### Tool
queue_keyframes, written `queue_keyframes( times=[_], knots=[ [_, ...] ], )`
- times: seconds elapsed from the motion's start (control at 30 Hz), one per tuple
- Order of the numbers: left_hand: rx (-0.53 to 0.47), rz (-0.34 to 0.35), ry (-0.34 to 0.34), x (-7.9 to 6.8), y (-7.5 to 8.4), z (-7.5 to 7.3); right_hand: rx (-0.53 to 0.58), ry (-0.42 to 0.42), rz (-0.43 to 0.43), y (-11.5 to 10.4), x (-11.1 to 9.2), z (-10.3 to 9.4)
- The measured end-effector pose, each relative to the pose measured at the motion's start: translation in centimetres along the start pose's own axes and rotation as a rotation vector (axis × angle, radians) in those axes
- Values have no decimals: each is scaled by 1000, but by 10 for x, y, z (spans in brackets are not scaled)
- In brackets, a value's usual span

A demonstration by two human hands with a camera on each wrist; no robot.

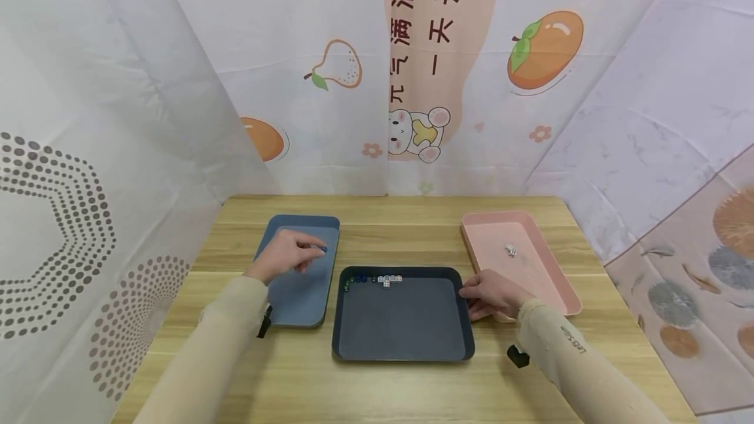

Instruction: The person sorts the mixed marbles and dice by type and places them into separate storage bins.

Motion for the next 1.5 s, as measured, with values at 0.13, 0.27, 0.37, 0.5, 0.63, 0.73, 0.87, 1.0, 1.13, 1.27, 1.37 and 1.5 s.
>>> queue_keyframes(
  times=[0.13,0.27,0.37,0.5,0.63,0.73,0.87,1.0,1.13,1.27,1.37,1.5],
  knots=[
    [2,-11,32,0,-11,-7,-4,8,0,0,-1,0],
    [9,-41,54,1,-19,-10,1,12,4,1,-1,0],
    [18,-63,64,3,-25,-11,-3,12,4,2,-1,1],
    [36,-86,71,6,-32,-12,-10,2,-5,2,-1,2],
    [54,-104,74,8,-35,-12,-8,-4,-9,1,-1,2],
    [75,-117,76,10,-38,-12,-4,-4,-10,0,-1,2],
    [114,-136,85,13,-44,-13,3,0,-10,-1,-2,2],
    [166,-150,92,15,-51,-13,1,0,-10,-1,-3,1],
    [209,-162,97,17,-55,-12,-1,2,-8,-1,-3,1],
    [200,-175,110,19,-61,-11,2,6,-2,-1,-3,0],
    [182,-169,111,21,-65,-7,4,5,2,-1,-2,0],
    [191,-158,113,23,-69,-1,11,7,3,-1,-2,0]
  ],
)
Point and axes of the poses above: each hand's wrist, its own x-axis towards the middle knuckle, its own z-axis out of the palm, y = z × x, the point moved 8 cm from there along x, towards the middle knuckle, and after that the axes turned 4 degrees about x, right-handed, at the moved point
